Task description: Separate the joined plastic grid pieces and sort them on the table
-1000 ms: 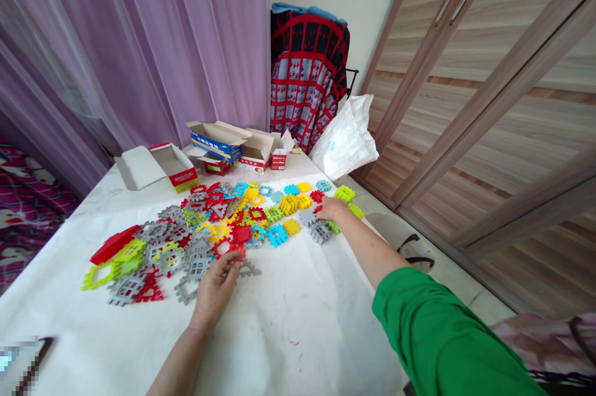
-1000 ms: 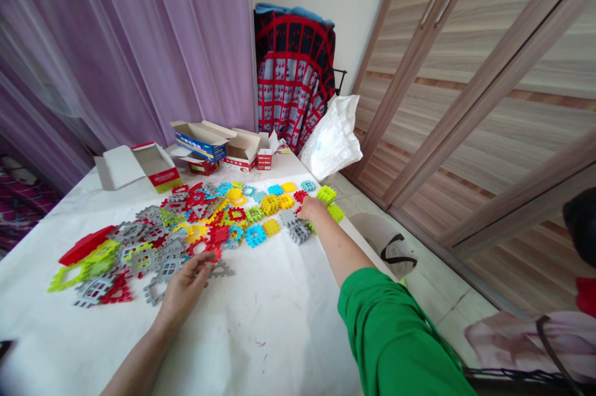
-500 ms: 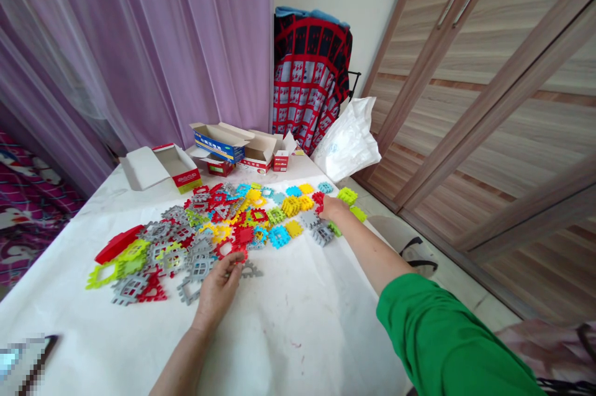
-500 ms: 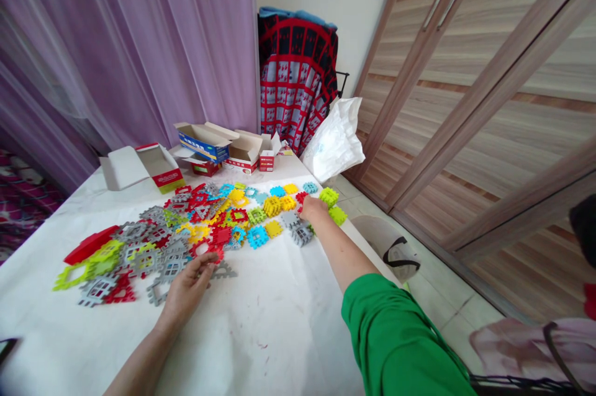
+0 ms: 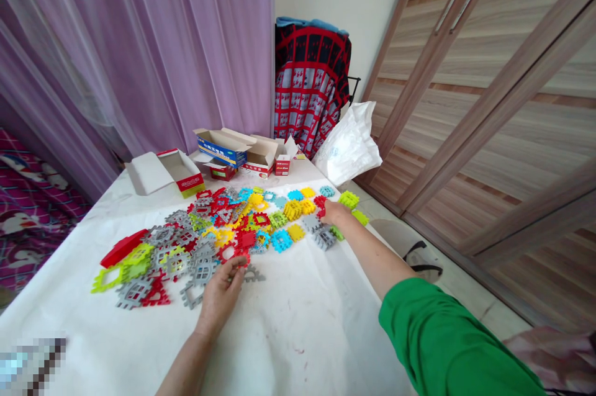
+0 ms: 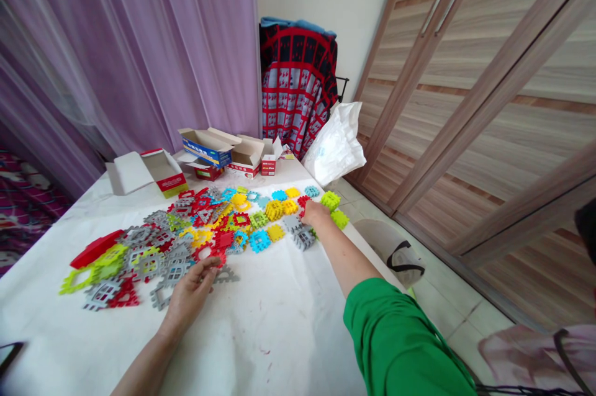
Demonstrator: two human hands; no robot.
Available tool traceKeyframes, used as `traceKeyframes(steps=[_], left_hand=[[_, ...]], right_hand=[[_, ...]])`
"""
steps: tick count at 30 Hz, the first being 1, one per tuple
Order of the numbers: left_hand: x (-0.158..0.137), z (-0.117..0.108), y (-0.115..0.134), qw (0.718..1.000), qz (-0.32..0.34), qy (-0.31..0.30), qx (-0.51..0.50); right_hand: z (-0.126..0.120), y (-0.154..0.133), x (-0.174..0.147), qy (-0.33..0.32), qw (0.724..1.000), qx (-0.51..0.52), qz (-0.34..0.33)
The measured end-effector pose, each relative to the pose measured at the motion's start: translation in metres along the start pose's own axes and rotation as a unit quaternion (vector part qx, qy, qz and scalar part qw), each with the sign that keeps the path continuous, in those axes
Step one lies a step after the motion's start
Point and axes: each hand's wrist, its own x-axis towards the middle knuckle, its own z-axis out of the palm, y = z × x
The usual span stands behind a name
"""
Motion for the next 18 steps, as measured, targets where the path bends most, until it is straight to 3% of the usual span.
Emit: traceKeyframes(steps=[9, 13, 18], left_hand=[[0.000, 0.002, -0.002, 1.000, 0.002, 0.002, -0.012], [-0.001, 0.004, -0.001, 1.000, 0.009, 0.016, -0.022], [-0.004, 0.005, 0.002, 0.997, 0.020, 0.050, -0.057]], right_hand=[[-0.024, 0.004, -0.038, 0.082, 0.994, 0.054, -0.053], [0.000, -0.029, -0.064, 0.109, 0.980, 0.104, -0.134], [0.038, -0.089, -0.098, 0.126, 0.942, 0.176, -0.257]])
